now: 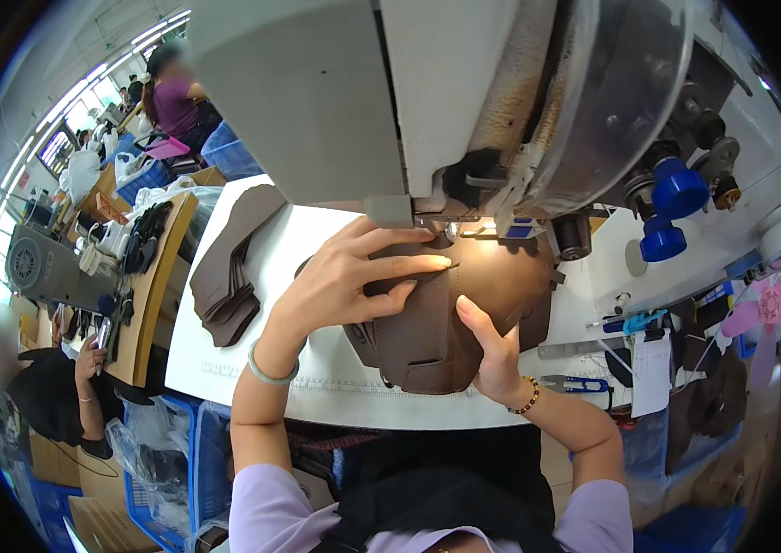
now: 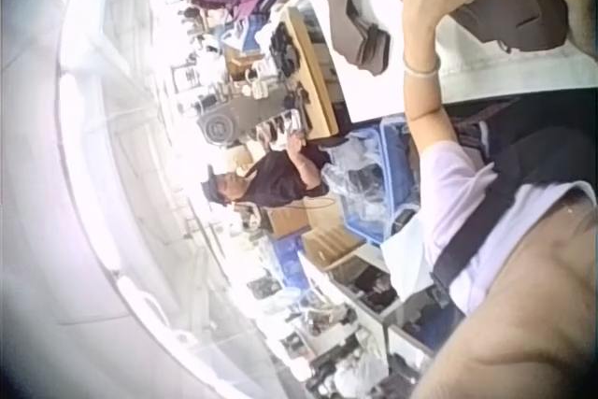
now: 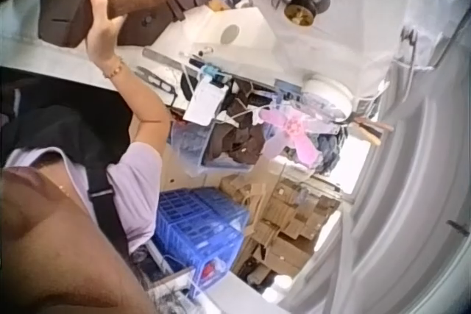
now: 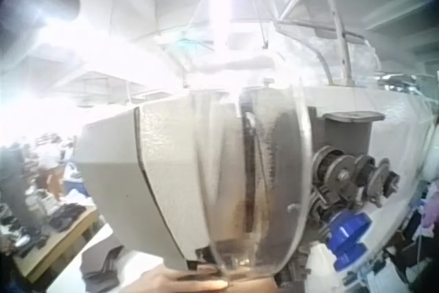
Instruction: Stitching leather panels to form a shoe upper using an industrial sewing machine.
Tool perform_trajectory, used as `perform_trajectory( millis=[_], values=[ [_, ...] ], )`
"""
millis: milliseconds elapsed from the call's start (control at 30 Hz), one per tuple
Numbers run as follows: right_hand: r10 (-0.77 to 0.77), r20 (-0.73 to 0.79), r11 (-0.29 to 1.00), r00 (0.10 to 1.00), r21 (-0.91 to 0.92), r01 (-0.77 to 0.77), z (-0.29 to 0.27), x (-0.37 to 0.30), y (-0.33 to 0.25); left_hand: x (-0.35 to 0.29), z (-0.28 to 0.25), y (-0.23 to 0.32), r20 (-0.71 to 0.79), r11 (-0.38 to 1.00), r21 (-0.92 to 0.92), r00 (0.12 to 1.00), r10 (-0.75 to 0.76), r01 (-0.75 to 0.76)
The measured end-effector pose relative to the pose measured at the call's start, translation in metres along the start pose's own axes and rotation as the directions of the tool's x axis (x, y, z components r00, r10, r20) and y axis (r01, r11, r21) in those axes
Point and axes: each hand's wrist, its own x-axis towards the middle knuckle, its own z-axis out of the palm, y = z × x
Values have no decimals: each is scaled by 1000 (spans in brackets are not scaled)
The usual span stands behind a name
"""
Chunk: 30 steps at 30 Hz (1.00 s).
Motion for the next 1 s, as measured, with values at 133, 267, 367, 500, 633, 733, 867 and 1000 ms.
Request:
perform_trajectory(
  millis=[133, 267, 367, 500, 633, 733, 867, 1000],
  values=[
    [-47, -20, 998, 999, -53, 46, 0, -2, 1, -2, 2, 0, -21, 997, 68, 999, 48, -47],
    [-45, -53, 998, 998, -41, 43, 0, -5, 3, -3, 3, -1, -22, 997, 52, 998, 60, -58],
    [-24, -69, 1000, 997, -7, 23, -1, -4, 3, -3, 6, -3, -11, 1000, 12, 1000, 27, -27],
    [-25, -63, 1000, 998, -20, 24, 0, -5, 2, -1, 4, 1, -22, 1000, -2, 999, 27, -27],
    [-27, -64, 1000, 998, -1, 27, 0, -2, 3, -2, 6, -4, -24, 1000, -7, 999, 22, -22],
    [-81, -75, 997, 994, -25, 79, 4, 0, 2, -1, 6, -3, -39, 1000, -3, 999, 20, -20],
    [-13, -55, 1000, 998, -28, 12, 5, 0, -5, -2, 9, -6, -59, 999, -36, 998, -37, 35],
    [-24, -59, 1000, 998, 9, 24, 7, 2, -6, -2, 10, -8, -62, 998, -48, 997, -43, 40]
  ],
)
